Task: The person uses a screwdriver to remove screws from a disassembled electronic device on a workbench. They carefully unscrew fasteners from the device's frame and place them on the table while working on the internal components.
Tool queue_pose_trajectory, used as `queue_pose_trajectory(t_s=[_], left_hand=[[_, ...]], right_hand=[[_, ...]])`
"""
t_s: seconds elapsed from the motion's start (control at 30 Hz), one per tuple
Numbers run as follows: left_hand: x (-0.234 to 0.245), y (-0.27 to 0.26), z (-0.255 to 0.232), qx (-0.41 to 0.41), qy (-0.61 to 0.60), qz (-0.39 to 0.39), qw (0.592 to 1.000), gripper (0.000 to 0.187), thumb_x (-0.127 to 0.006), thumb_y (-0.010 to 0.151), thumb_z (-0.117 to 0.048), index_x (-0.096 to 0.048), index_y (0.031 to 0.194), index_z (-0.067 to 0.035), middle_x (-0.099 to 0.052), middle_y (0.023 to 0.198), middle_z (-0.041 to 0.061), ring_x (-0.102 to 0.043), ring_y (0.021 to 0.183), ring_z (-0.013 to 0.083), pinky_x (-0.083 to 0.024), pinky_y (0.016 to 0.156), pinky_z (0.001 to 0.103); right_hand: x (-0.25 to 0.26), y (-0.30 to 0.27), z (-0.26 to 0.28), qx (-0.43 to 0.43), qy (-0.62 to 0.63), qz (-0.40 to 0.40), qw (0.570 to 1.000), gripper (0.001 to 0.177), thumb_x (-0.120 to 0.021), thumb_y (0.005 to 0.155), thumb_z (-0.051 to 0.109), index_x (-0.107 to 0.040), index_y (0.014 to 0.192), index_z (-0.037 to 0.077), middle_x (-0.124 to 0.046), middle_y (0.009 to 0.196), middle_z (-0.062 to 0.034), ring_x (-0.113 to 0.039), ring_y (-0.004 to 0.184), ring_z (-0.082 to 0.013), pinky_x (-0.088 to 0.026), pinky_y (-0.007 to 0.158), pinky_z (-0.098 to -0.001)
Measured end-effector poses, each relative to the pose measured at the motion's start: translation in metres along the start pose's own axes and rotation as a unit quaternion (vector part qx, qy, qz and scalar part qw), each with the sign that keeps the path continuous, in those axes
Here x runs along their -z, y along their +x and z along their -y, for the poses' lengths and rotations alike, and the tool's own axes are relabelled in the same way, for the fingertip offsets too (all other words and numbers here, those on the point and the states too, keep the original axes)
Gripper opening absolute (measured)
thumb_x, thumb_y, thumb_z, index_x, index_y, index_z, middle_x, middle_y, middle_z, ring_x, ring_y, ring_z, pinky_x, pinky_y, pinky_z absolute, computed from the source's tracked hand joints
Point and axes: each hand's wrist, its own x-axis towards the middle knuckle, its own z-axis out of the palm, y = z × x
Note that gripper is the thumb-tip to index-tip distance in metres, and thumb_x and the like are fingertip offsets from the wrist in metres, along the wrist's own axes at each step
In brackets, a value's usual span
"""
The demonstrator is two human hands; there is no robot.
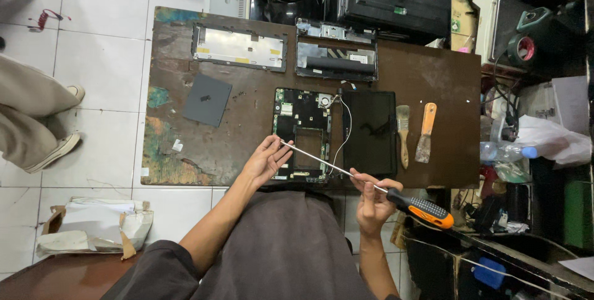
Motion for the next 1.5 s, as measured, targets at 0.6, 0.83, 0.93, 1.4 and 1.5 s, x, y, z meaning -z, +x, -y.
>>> queue_pose_trajectory(t_s=[0.6, 0.83, 0.93, 1.4, 1.5], left_hand=[[0.009, 0.008, 0.010, -0.006, -0.078, -0.012, 0.997, 0.012, -0.068, 0.090, -0.012, -0.066, 0.102, -0.011, -0.074, 0.101, 0.007, -0.067, 0.106, 0.0238, -0.049, 0.102, 0.050], [0.013, 0.016, 0.009, -0.004, -0.063, -0.005, 0.998, 0.014, -0.067, 0.091, -0.011, -0.067, 0.105, -0.010, -0.073, 0.105, 0.007, -0.066, 0.108, 0.0241, -0.050, 0.101, 0.050], [0.010, 0.015, 0.008, 0.000, -0.067, -0.006, 0.998, 0.015, -0.067, 0.091, -0.012, -0.067, 0.106, -0.011, -0.073, 0.107, 0.007, -0.066, 0.109, 0.0235, -0.050, 0.101, 0.050], [0.001, 0.022, -0.001, -0.034, -0.027, -0.005, 0.999, 0.020, -0.068, 0.090, -0.009, -0.064, 0.109, -0.009, -0.071, 0.110, 0.004, -0.066, 0.111, 0.0220, -0.055, 0.095, 0.041], [0.007, 0.028, 0.000, -0.040, -0.026, -0.005, 0.999, 0.019, -0.068, 0.090, -0.008, -0.064, 0.109, -0.009, -0.071, 0.110, 0.005, -0.066, 0.111, 0.0221, -0.056, 0.094, 0.040]], right_hand=[[0.000, -0.011, -0.002, 0.014, 0.034, -0.005, 0.999, 0.020, -0.049, 0.095, 0.002, -0.031, 0.099, 0.008, -0.067, 0.088, -0.0340, -0.068, 0.095, -0.0450, -0.061, 0.078, -0.0490], [0.001, -0.011, -0.007, -0.010, 0.051, -0.037, 0.998, 0.018, -0.048, 0.096, 0.001, -0.032, 0.099, 0.009, -0.066, 0.089, -0.0340, -0.067, 0.097, -0.0457, -0.061, 0.080, -0.0491], [-0.004, -0.009, -0.006, -0.016, 0.054, -0.040, 0.998, 0.018, -0.048, 0.096, 0.002, -0.032, 0.099, 0.010, -0.067, 0.090, -0.0334, -0.068, 0.097, -0.0447, -0.061, 0.080, -0.0477], [-0.011, 0.003, -0.013, -0.026, 0.039, -0.056, 0.997, 0.018, -0.049, 0.097, 0.003, -0.033, 0.099, 0.010, -0.067, 0.090, -0.0326, -0.068, 0.097, -0.0435, -0.061, 0.081, -0.0481], [-0.013, 0.005, -0.014, -0.027, 0.040, -0.057, 0.997, 0.018, -0.050, 0.096, 0.003, -0.033, 0.099, 0.010, -0.067, 0.090, -0.0328, -0.068, 0.096, -0.0432, -0.061, 0.080, -0.0475]])
